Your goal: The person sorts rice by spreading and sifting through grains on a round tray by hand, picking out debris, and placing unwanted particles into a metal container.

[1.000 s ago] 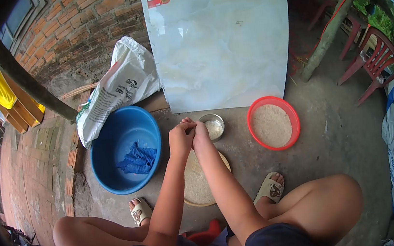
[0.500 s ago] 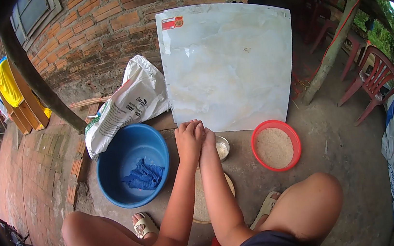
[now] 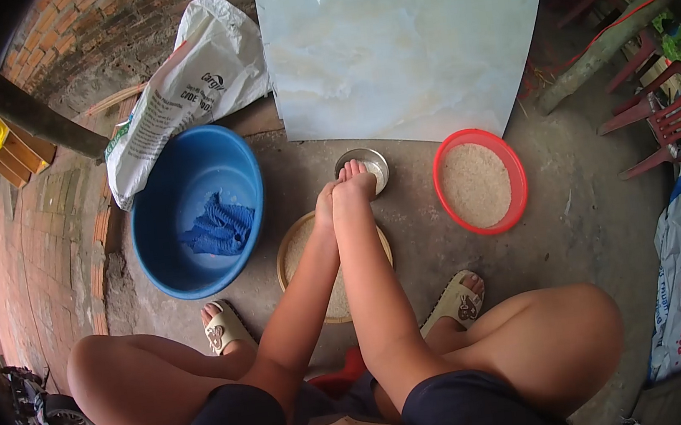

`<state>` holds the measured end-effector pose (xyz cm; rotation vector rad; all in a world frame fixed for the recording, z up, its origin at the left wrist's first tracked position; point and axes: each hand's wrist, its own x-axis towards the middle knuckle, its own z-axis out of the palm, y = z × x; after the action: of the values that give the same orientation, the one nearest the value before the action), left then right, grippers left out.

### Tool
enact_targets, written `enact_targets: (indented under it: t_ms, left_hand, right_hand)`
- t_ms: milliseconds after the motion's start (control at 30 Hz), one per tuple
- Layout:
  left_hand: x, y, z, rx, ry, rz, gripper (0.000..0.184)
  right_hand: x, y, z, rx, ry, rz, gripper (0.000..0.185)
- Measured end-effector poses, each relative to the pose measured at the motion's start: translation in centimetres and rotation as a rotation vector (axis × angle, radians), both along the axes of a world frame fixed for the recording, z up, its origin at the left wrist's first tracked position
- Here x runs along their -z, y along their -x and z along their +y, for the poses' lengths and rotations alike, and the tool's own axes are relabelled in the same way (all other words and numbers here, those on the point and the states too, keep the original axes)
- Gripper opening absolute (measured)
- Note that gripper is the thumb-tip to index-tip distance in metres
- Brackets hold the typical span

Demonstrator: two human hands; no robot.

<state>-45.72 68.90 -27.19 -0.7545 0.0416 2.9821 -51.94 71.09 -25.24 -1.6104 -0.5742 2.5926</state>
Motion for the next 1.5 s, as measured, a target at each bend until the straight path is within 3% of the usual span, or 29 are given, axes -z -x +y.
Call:
enact_targets:
  t_ms: [133,267,333,433,600,633,667,733,767,800,867,900,933,1000,1067,1133,1167,1200,1267,1300,1400,1500]
  left_hand:
    - [1.9,-0.3,0.2,-0.044,-0.138,-0.107,0.028]
    - [1.4,-0.2,0.3,-0.071,-0.1,-0.114,0.029]
    - [-0.5,-0.8,0.0,0.202,0.21,-0.182,0.035]
    - [-4.1,-1.5,-0.1,0.246,0.2,-0.225,0.031]
    - [-0.4,-0.7,-0.3,0.162,0.251,-0.202,0.034]
    - [0.4,-0.8,-0.3,0.13,0.264,-0.167,0.037]
    - [0.1,-1.1,-0.3,0.132,0.264,-0.177,0.037]
    - [-1.2,-1.7,-0.1,0.082,0.684,-0.259,0.03]
    - [-3.6,-2.8,-0.4,0.132,0.783,-0.262,0.026]
    - [-3.3,-3.3,-0.8,0.133,0.777,-0.266,0.026]
    - [-1.2,-3.5,-1.7,0.198,1.053,-0.162,0.026]
    - [-0.1,-3.8,-2.1,0.211,1.157,-0.154,0.026]
    - [0.3,-4.3,-2.5,0.214,1.153,-0.154,0.026]
    - [1.0,-5.6,-3.3,0.529,2.039,-0.05,0.023]
    - [3.2,-7.0,-2.8,0.481,2.118,-0.009,0.017]
    - [4.5,-8.3,-2.2,0.575,2.191,0.252,0.018]
    - [4.5,-8.9,-1.7,0.786,2.298,0.383,0.031]
    - [4.9,-9.7,-0.8,0.785,2.296,0.379,0.031]
    - [6.2,-11.7,1.0,0.602,2.668,0.67,0.048]
    - [6.2,-12.9,1.5,0.689,2.724,0.645,0.055]
    - [8.7,-14.2,1.7,0.462,2.686,0.7,0.046]
    - [9.6,-14.8,-0.2,0.501,2.565,0.829,0.033]
  right_hand:
    - [2.3,-0.4,0.3,0.061,0.053,-0.125,0.043]
    - [3.7,-0.3,0.4,0.054,0.106,-0.055,0.051]
    - [3.3,-0.3,0.4,0.045,0.118,-0.046,0.055]
    - [2.4,-0.4,0.4,0.028,0.127,-0.04,0.061]
    - [0.7,-0.5,0.4,0.014,0.15,-0.03,0.072]
    - [0.5,-0.9,0.8,-0.056,0.225,0.029,0.095]
    - [0.0,-1.0,1.3,-0.054,0.226,0.019,0.095]
    - [-0.9,-0.4,2.5,-0.26,0.45,-0.155,0.09]
    - [0.2,-0.1,3.2,-0.336,0.582,-0.135,0.074]
    - [1.4,0.0,3.6,-0.336,0.576,-0.14,0.074]
    - [0.0,-1.0,3.8,-0.392,0.392,0.124,0.05]
    - [-1.2,-1.4,4.3,-0.463,0.283,0.068,0.031]
    - [-0.7,-1.6,4.9,-0.461,0.278,0.066,0.031]
    - [1.0,-2.0,6.2,-0.696,0.305,0.288,0.03]
    - [2.0,-2.8,7.2,-0.693,0.376,0.283,0.023]
    - [4.1,-3.2,8.4,-0.847,0.337,0.402,0.024]
    - [4.0,-3.7,8.6,-0.887,0.31,0.418,0.029]
    - [3.9,-4.2,8.8,-0.89,0.309,0.417,0.029]
    - [4.8,-4.7,9.5,-0.952,0.423,0.513,0.031]
    - [5.3,-5.1,9.7,-0.948,0.408,0.527,0.033]
    - [6.0,-6.6,10.0,-0.881,0.439,0.495,0.032]
    - [6.8,-8.0,9.1,-0.81,0.446,0.406,0.035]
